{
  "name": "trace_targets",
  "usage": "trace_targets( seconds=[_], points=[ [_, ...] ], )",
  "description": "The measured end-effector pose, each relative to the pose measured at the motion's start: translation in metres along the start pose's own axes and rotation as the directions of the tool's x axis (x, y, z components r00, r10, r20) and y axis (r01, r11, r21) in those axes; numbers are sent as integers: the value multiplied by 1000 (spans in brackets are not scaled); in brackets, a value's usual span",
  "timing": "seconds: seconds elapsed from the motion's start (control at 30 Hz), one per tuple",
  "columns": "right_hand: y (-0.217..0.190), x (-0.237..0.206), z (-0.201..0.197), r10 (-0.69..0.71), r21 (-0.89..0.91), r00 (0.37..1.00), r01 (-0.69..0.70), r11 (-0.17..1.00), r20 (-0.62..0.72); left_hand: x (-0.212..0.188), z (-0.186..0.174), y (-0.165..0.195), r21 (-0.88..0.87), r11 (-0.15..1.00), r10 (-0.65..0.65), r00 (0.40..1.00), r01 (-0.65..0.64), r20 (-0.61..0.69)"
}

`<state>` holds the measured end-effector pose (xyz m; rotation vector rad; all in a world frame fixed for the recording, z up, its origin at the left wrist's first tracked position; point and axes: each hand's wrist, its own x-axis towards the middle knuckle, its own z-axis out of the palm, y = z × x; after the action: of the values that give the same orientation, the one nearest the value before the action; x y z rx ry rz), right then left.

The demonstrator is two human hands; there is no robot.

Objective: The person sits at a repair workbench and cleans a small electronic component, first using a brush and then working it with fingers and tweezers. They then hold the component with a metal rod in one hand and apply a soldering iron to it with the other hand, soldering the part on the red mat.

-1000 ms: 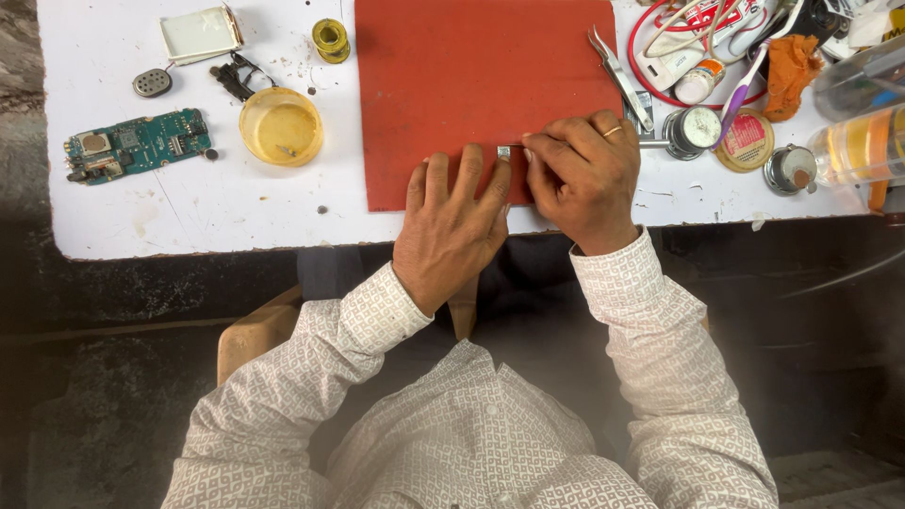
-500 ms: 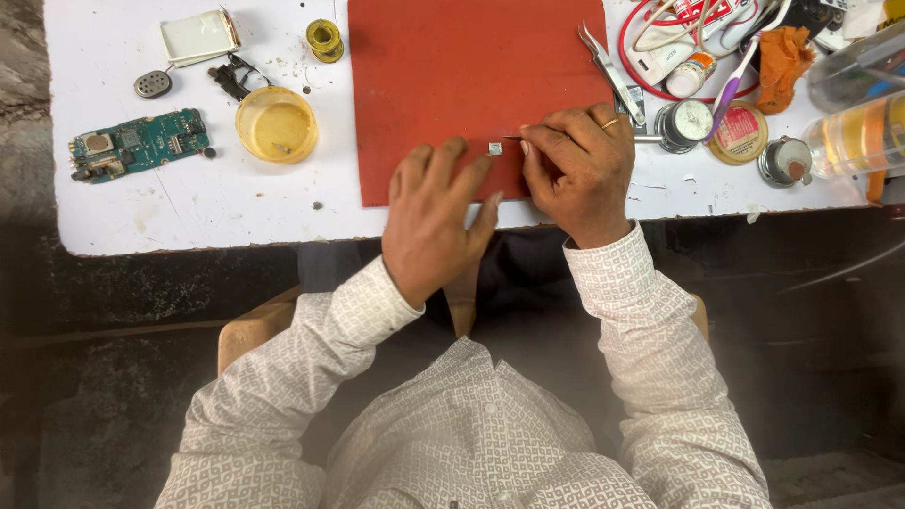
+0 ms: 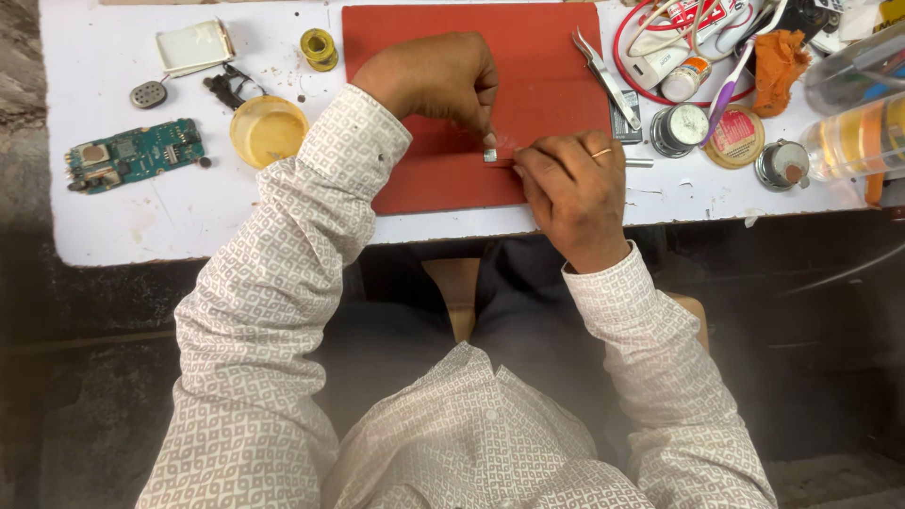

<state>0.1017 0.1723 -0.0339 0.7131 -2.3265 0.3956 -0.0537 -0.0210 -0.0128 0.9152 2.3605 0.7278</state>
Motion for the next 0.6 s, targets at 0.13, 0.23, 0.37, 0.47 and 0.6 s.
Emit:
trace_targets(
  seconds=[0.13,0.23,0.37,0.47,0.6],
  points=[
    [-1,2,0,-4,-43,999,6,999,49,3,-2,9,24,999,-40,998,39,41],
    [-2,2,-1,1,-42,998,1,999,58,0,-1,15,75,995,-61,997,58,37],
    [-3,2,-3,3,-47,998,0,999,65,-5,4,21,145,988,-49,999,52,-19],
    [-2,5,-4,-5,-37,997,7,999,77,-6,4,22,125,991,-40,999,43,-30],
    [0,8,-2,-32,-52,997,35,998,70,-6,6,22,108,992,-60,998,64,-35]
  ],
)
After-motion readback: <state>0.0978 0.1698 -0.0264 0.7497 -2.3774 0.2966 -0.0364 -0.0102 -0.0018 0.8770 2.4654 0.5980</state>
